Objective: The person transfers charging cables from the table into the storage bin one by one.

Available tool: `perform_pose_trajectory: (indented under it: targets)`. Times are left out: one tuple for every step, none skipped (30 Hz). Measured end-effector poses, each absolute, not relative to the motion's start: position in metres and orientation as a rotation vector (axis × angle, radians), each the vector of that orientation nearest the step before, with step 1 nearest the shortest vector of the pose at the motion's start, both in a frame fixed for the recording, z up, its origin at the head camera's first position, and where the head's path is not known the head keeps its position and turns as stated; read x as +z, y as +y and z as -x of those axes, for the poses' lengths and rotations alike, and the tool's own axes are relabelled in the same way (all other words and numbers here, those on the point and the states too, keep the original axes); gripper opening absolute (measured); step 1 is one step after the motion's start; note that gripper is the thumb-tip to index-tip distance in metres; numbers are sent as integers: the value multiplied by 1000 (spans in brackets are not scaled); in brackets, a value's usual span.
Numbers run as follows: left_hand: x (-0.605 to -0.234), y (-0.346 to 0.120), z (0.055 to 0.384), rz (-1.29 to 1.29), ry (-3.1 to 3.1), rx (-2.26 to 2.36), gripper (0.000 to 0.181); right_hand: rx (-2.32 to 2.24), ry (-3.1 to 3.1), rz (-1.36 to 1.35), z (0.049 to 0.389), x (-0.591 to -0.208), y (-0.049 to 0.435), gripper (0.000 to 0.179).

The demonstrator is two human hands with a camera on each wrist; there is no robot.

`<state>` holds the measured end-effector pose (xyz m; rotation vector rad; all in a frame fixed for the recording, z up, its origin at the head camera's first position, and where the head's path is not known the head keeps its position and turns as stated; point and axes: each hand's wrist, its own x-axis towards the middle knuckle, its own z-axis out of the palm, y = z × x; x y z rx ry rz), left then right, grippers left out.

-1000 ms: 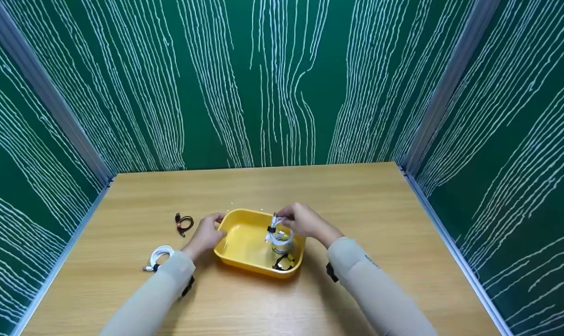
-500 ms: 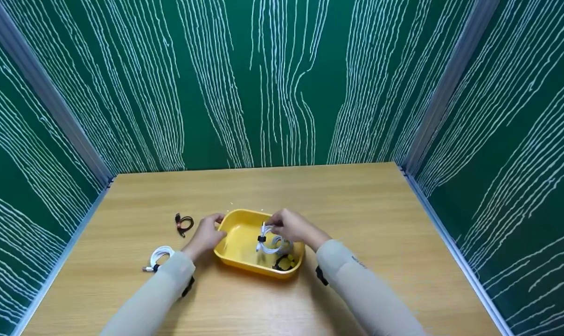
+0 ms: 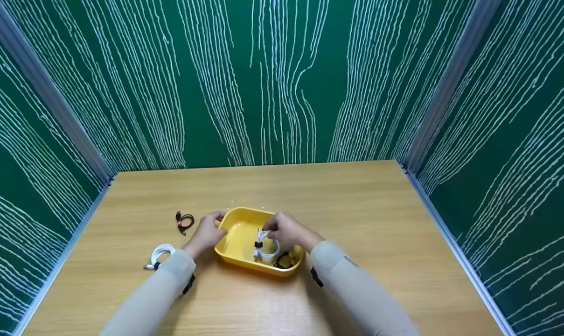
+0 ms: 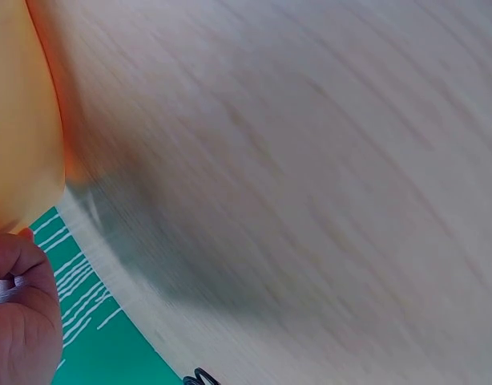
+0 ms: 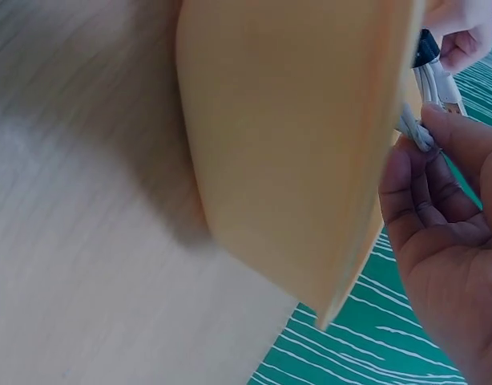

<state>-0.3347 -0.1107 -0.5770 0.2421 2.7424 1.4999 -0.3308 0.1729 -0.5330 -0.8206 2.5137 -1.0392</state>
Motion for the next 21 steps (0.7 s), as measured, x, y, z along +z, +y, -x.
perform_pose_trajectory:
  targets:
    - [-577,-111,335,-242,2746,1497,43,-1045,2515,842,331,-535,172,17]
    - [-576,-111,335,-241,2749,1494,43,-1049,2515,869,332,-536,171,16]
    - [-576,-111,336,-239,2750,1494,43,-1051,2517,887,333,-538,170,15]
    - [-576,-111,336,-240,2751,1490,43,-1053,2517,889,333,-540,169,14]
    - [-576,-111,336,-242,2753,1486,42,-1050,2517,889,333,-541,168,13]
    - [-576,-111,336,-244,2754,1483,42,-1046,2516,887,334,-542,167,13]
    - [-576,-111,336,-246,2754,1484,42,-1041,2516,890,334,-543,166,12]
    - [-576,-111,336,-247,2753,1486,42,-1034,2514,890,334,-545,165,11]
    - [-575,-111,335,-247,2751,1488,42,-1030,2512,884,334,-545,164,10]
    - [-575,-111,335,-246,2749,1490,42,-1026,2509,881,334,-546,163,10]
    - [-575,-111,335,-246,2746,1494,42,-1026,2502,878,335,-547,163,10]
    - [-575,-111,335,-246,2743,1498,42,-1030,2494,875,335,-548,162,9]
    - [-575,-111,335,-246,2740,1501,41,-1033,2488,865,335,-549,162,9]
    - [-575,-111,335,-244,2736,1501,41,-1038,2482,856,335,-549,161,10]
    - [-575,-111,335,-242,2734,1501,40,-1044,2475,851,335,-550,161,10]
    - [-574,-111,335,-242,2733,1502,40,-1048,2468,847,335,-551,161,10]
    - [-574,-111,334,-240,2733,1500,39,-1056,2459,840,335,-552,161,11]
    - [-574,-110,334,-237,2733,1499,39,-1059,2453,828,335,-552,161,12]
    - [-574,-110,334,-235,2734,1499,39,-1063,2448,814,335,-553,161,12]
    - [-575,-110,334,-236,2737,1499,39,-1068,2442,799,336,-554,161,13]
    - [-575,-110,334,-239,2741,1500,40,-1071,2436,783,336,-555,160,13]
